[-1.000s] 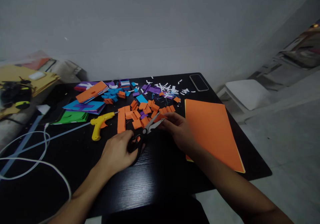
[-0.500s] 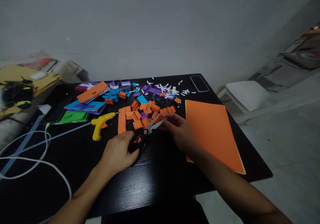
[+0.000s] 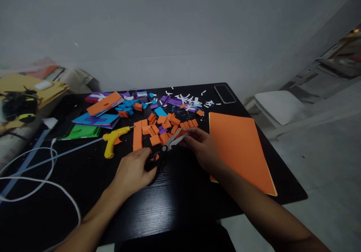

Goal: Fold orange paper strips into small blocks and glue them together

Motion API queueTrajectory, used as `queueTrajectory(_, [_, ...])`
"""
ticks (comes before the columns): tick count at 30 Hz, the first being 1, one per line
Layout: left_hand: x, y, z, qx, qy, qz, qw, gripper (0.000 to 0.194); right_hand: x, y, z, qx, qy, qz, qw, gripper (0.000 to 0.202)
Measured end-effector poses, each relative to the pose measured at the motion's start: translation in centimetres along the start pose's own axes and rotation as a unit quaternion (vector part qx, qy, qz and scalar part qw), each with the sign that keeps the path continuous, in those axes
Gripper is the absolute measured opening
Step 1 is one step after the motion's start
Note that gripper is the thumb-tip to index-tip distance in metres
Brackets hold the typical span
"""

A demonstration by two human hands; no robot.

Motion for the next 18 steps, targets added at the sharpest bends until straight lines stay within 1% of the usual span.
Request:
queueTrajectory(5, [0.08, 0.02, 0.05, 0.006, 0.011, 0.001, 1.000, 0.021, -0.04, -0.04, 0.06, 0.004, -0.001, 0.000, 1.000, 0.026])
queueTrajectory(15, [0.42, -0.67, -0.12, 0.024, 0.018, -0.017, 0.999, 0.030, -0.20, -0.05, 0.22, 0.008, -0.007, 0.019, 1.000, 0.027])
queueTrajectory(18, [0.47, -0.82, -0.11, 0.033, 0.022, -0.021, 0.999, 0.028, -0.23, -0.03, 0.24, 0.007, -0.006, 0.022, 1.000, 0.027])
Point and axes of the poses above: each hand's wrist, its own z-axis towards the middle knuckle, its own y-axis out of the back of the hand, x = y × z, the point moved 7 cm from there along z, towards the middle knuckle, and after that the axes turned 15 degrees about -y, right-handed, at the moved point
